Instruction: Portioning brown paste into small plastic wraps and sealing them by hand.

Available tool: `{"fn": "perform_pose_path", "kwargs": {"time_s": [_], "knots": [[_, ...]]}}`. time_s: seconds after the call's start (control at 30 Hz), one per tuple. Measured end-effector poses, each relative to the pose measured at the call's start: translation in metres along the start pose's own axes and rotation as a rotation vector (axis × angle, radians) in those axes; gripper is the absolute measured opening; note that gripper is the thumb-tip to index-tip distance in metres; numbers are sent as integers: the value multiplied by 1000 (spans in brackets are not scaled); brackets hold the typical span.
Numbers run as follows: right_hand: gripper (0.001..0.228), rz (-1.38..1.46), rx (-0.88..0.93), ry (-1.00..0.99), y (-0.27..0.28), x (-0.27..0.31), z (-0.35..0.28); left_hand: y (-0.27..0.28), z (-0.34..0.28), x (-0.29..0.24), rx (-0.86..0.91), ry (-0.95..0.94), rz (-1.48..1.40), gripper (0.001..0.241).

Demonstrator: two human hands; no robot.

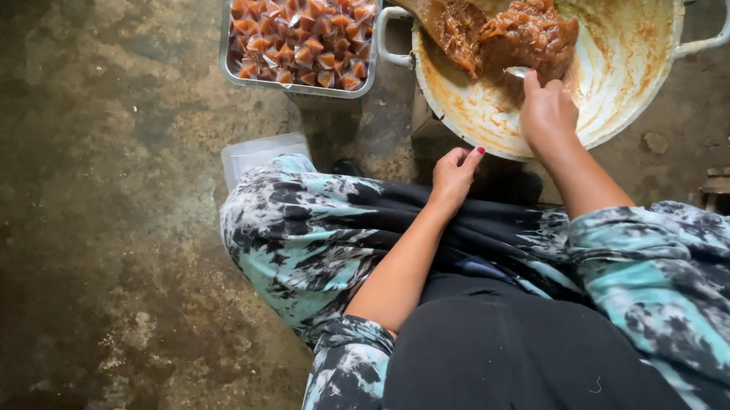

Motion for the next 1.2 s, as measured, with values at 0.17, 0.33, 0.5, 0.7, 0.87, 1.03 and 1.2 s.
{"fn": "perform_pose_path", "kwargs": {"time_s": [0.17, 0.33, 0.5, 0.7, 0.87, 1.03, 1.2], "knots": [[54, -97, 73, 32, -65, -19, 36, 1, -2, 0, -30, -6, -38, 35], [57, -94, 165, -12, -69, -28, 30, 4, -7, -8, -38, -27, -28, 37], [53, -57, 168, -39, -72, -53, 31, 4, -7, -9, -23, -51, -13, 40], [60, 58, 150, -198, -41, -36, 16, 5, -9, -17, -24, -38, 25, 39], [49, 23, 227, -117, -46, -45, 15, 6, -8, -14, -14, -41, 55, 41], [51, -17, 197, -81, -53, -58, 21, 9, -11, -15, -9, -33, 97, 41], [54, -1, 293, -59, -50, -59, 10, 12, -14, -23, -25, -40, 71, 37]]}}
Point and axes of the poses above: each hand's wrist, its own z-axis towards the middle knuckle, its own y-axis out of the back of the hand, x = y × z, the point moved 9 cm from there along z, towards the middle knuckle, and after that the axes turned 14 degrees about -x, right-handed, at the moved point
